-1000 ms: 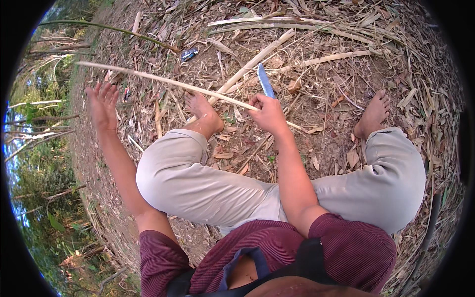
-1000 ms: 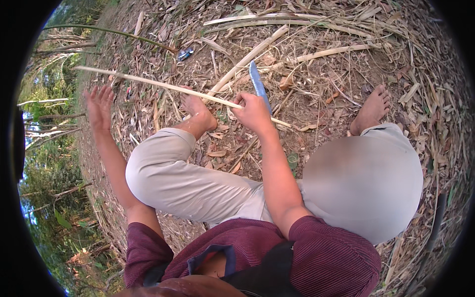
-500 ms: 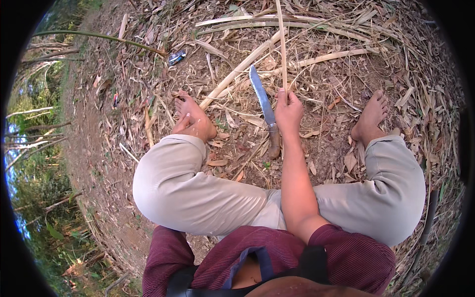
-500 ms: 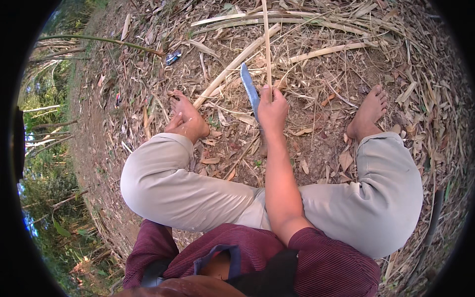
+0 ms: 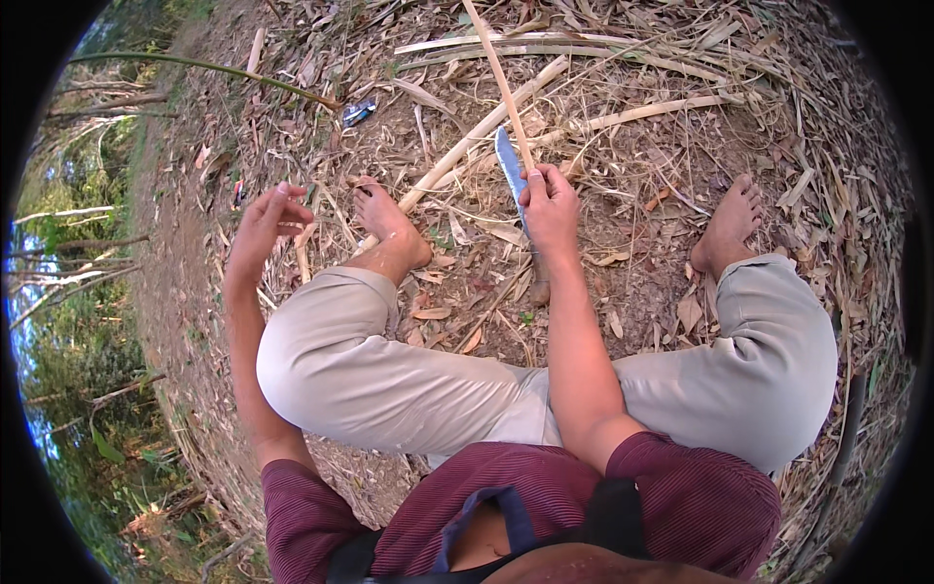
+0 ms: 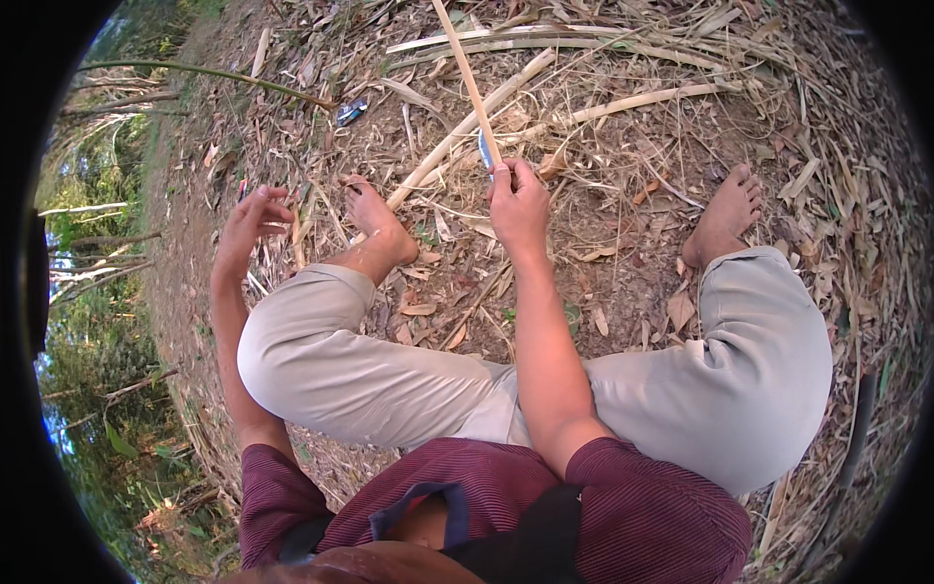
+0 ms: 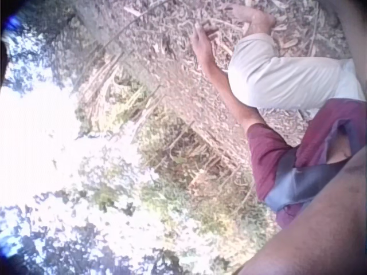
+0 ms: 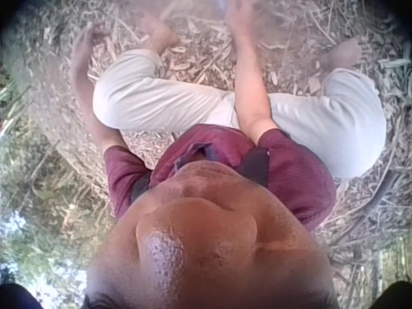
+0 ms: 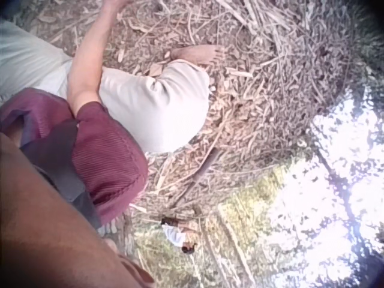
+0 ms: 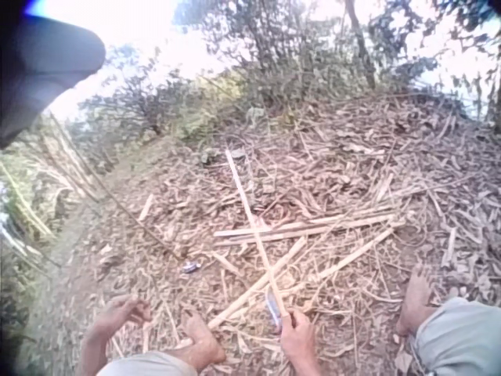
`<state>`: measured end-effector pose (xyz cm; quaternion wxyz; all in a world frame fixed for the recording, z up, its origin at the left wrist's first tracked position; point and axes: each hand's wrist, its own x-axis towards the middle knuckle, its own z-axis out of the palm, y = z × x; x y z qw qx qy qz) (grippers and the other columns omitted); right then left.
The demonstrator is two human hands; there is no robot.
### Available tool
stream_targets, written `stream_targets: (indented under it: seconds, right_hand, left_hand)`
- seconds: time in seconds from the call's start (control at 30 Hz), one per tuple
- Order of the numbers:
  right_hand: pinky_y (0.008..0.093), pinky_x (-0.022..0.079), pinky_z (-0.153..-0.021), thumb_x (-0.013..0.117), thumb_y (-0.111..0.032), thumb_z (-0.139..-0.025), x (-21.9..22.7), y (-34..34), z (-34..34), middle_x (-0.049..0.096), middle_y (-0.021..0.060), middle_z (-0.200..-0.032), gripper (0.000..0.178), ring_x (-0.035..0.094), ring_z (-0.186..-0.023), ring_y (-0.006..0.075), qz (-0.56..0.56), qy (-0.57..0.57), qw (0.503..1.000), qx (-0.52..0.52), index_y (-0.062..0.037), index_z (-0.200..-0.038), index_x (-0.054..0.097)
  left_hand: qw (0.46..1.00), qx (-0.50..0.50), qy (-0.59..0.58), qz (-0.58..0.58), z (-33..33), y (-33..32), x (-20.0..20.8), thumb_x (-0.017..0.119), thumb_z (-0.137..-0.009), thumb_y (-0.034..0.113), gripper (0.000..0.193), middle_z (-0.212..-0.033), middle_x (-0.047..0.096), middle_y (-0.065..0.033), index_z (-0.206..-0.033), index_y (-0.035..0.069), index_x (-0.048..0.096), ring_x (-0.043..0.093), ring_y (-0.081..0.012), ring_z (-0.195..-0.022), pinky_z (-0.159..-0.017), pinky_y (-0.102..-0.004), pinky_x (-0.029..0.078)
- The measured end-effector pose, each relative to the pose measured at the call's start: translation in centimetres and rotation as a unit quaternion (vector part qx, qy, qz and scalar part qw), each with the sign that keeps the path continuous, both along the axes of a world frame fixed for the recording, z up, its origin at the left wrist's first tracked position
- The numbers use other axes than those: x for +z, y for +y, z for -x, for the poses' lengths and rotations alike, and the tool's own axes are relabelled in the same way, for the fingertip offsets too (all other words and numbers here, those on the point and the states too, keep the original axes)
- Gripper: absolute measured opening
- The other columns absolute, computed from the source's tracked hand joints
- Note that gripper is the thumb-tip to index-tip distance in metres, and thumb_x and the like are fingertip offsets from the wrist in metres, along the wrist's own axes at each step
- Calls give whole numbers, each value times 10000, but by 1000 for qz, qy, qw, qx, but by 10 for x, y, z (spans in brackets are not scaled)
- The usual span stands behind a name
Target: The person holds a long piece of bamboo and uses a large knife to shave and smooth its surface while sitting on the ground.
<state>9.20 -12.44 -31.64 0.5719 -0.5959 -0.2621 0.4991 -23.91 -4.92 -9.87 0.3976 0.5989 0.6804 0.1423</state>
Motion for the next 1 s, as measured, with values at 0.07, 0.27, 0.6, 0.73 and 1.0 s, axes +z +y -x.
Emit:
stream_targets:
  seconds: [0.07, 0.27, 0.6, 0.73, 1.0]
  right_hand:
    - [259, 421, -514, 558, -170, -1003, -10, 3, 0, 619, 24, -711, 191, 569, -580, 89, -45, 38, 998, 0, -19, -1034, 670]
    - [176, 324, -446, 581, -183, -1022, 8, -1, -1, 573, -26, -778, 207, 450, -539, 27, -48, 249, 967, 30, -47, -1147, 673]
    - [157, 272, -426, 600, -164, -1007, 14, -8, -7, 547, -35, -774, 201, 378, -511, -2, -23, 241, 968, 68, -32, -1122, 698]
    - [155, 278, -422, 595, -145, -1004, 11, -9, -8, 550, -31, -769, 199, 392, -514, -4, -19, 237, 968, 79, -26, -1126, 698]
    - [213, 367, -487, 664, -154, -963, 12, -6, -9, 607, -23, -761, 215, 482, -580, 34, -3, 170, 969, 176, -22, -1121, 725]
  left_hand:
    - [980, -116, 22, -157, -54, -15, 60, 410, -1085, 331, 393, -878, 677, -65, -1132, 9, 632, 654, -138, -843, -777, -285, 510]
    - [816, -337, -430, -188, -224, -121, 92, 472, -1037, 243, 243, -787, 562, -100, -968, 24, 551, 617, -208, -733, -715, -307, 501]
    - [887, -184, -386, -172, -264, -169, 86, 763, -842, 86, 184, -755, 666, -190, -765, 14, 612, 603, -169, -497, -526, -240, 544]
    - [910, -219, -352, 14, -244, -159, 97, 700, -866, 61, 97, -849, 693, -211, -796, -3, 676, 652, -183, -567, -574, -289, 552]
    - [831, -493, -205, -153, -231, -103, 79, 553, -935, 63, 165, -993, 671, -192, -991, 2, 696, 673, -298, -858, -839, -381, 507]
